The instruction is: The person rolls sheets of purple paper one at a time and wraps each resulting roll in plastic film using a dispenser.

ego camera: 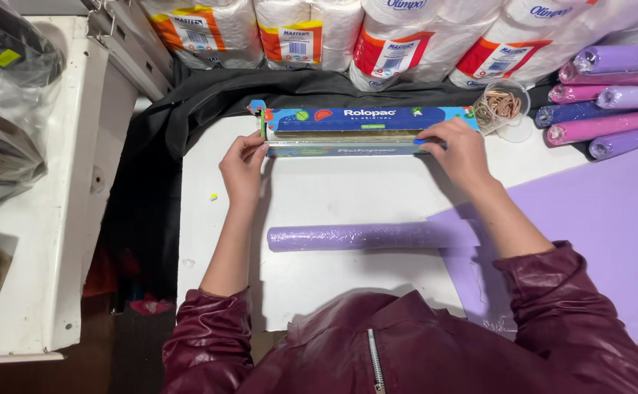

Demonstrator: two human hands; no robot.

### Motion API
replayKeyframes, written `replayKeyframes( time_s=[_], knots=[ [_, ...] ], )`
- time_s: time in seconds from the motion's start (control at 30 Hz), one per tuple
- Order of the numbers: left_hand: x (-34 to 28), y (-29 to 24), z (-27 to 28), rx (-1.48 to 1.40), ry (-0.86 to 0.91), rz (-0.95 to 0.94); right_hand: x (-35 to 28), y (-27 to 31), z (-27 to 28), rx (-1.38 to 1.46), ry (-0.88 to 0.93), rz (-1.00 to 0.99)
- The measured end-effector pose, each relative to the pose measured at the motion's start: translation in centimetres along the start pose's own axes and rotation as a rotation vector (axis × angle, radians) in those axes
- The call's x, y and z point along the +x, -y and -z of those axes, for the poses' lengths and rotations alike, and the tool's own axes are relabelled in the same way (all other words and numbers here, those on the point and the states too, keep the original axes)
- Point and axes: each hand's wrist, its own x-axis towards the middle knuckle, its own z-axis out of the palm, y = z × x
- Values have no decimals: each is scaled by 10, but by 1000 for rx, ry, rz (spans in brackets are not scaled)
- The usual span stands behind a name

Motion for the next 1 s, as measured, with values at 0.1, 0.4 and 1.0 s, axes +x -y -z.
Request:
replayKeyframes(
  time_s=[0.1, 0.4, 1.0],
  knots=[
    [1, 0, 0, 18, 2, -6, 21, 46, -22, 37, 18, 20],
    [5, -3, 3, 43, 23, 16, 61, 130, -76, 124, 104, 104],
    [9, -12, 19, -10, 139, 44, 76, 223, -136, 139, -50, 254]
  ],
)
